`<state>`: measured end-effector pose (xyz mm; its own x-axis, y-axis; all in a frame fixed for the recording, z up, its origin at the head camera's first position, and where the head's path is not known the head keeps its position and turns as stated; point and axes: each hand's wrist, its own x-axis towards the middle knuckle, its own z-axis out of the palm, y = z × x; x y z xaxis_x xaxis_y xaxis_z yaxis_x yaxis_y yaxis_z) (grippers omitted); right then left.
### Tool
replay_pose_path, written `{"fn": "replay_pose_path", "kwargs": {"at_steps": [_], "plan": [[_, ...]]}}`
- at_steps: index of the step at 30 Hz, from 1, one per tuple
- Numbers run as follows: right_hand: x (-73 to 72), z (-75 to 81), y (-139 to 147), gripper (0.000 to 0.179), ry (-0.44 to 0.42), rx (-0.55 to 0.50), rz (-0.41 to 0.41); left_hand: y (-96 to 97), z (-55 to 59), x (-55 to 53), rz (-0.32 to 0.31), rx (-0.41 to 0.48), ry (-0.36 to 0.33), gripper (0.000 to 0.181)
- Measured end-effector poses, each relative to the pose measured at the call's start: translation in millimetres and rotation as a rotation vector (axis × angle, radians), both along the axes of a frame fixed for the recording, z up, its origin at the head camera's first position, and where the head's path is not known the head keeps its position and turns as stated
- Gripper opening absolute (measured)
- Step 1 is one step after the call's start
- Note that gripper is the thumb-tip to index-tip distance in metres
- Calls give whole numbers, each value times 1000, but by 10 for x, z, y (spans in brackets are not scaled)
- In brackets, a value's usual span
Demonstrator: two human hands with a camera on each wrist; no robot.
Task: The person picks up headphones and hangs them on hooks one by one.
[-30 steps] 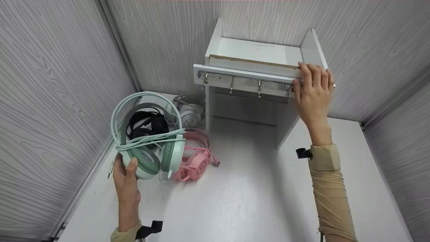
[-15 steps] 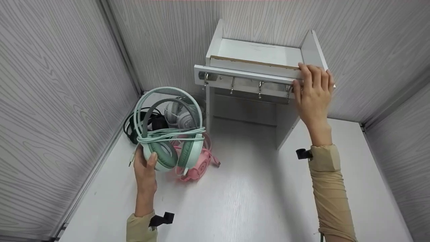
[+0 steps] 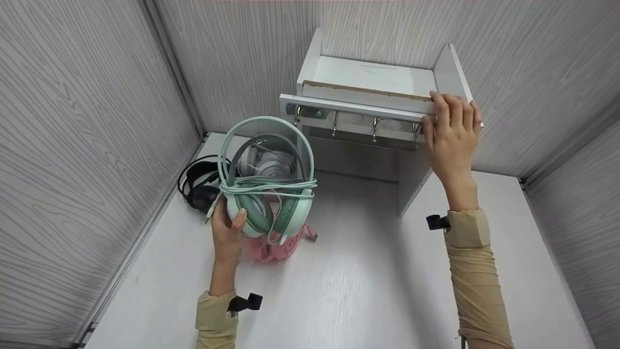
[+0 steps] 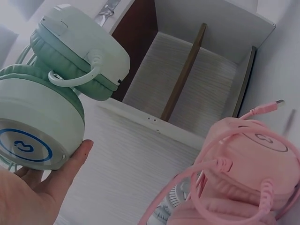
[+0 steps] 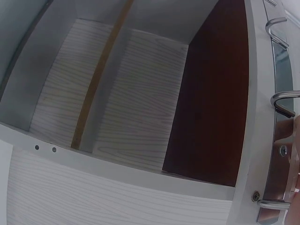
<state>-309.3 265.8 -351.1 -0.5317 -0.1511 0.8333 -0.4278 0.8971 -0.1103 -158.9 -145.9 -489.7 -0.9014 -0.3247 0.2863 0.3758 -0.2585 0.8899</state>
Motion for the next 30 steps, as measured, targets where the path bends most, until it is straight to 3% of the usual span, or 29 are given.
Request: {"fn": "replay_pose_path", "kwargs": {"at_steps": [5, 9, 17, 23, 30], "plan": [[-7, -3, -12, 42, -1, 1, 8, 65, 13, -78, -14, -17, -11, 87], [-8, -4, -22, 42, -4, 5, 13, 97, 6, -149, 3, -85, -23, 86], [0, -10, -23, 42, -12, 5, 3, 152, -98, -300, 12, -183, -22, 88], [5, -6, -14, 42, -1, 1, 1, 162, -183, -359, -59, -212, -16, 87], [-1, 4, -12, 42, 15, -5, 13, 185, -217, -447, -114, -283, -105, 94]]}}
